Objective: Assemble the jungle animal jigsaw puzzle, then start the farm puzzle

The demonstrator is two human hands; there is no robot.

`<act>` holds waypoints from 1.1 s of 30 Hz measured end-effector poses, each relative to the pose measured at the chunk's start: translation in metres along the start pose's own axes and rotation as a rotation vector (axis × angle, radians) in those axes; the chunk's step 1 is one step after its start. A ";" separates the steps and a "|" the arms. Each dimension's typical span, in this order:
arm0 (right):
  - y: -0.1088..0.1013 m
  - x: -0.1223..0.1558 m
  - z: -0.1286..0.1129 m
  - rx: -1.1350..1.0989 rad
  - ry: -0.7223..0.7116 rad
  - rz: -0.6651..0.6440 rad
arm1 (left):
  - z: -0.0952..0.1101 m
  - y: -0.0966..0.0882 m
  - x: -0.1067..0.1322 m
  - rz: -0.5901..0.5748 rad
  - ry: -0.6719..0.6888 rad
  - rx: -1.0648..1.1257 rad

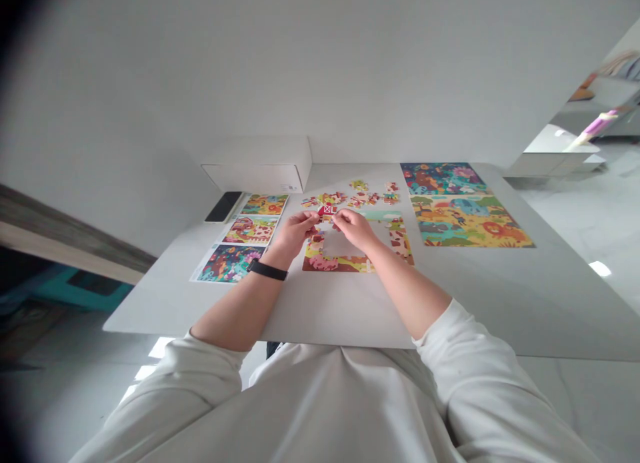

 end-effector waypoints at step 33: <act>-0.007 -0.042 -0.024 0.551 -0.263 -0.026 | 0.010 -0.037 -0.007 0.123 -0.009 -0.302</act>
Point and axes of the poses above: each hand's wrist, its own x-axis away from the middle knuckle, its own y-axis out of the palm, z = x × y, the point moved 1 cm from there along -x, towards the middle knuckle, and after that the axes turned 14 degrees about -z, right-handed, at the moved point
